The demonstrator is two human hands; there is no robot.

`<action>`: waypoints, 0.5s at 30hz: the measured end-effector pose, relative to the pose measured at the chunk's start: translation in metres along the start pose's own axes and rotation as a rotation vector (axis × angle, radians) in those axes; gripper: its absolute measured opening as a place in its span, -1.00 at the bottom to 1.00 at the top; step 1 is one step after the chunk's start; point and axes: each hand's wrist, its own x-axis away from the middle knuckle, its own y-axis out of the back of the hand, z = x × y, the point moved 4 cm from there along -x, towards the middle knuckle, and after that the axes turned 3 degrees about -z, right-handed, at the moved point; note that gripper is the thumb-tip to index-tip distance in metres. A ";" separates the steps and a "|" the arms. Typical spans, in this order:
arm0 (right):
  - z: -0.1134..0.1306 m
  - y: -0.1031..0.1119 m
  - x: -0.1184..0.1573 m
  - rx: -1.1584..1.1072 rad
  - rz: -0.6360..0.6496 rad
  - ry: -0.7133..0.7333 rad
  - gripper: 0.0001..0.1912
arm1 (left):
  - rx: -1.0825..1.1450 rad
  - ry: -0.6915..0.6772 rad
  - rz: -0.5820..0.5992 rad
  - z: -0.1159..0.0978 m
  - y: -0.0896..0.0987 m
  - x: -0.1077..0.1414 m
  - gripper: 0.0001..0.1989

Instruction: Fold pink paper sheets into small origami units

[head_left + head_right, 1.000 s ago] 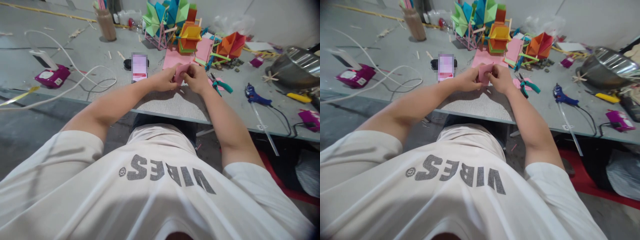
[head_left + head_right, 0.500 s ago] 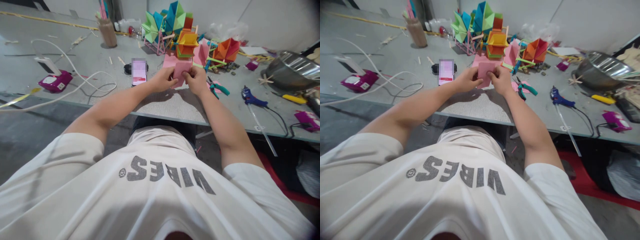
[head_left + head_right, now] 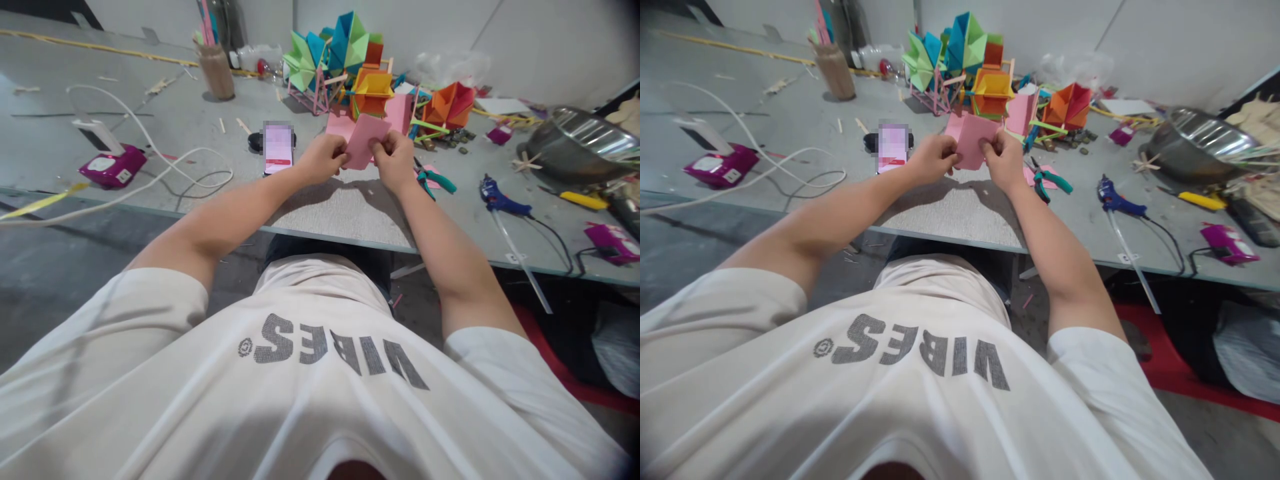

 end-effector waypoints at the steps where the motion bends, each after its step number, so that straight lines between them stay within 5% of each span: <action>1: -0.001 0.000 -0.001 0.011 0.002 0.015 -0.17 | 0.019 -0.003 -0.001 0.001 -0.001 -0.002 -0.74; 15: -0.013 -0.016 -0.004 -0.170 0.152 0.035 -0.28 | 0.049 -0.140 0.016 0.003 -0.011 -0.003 -0.68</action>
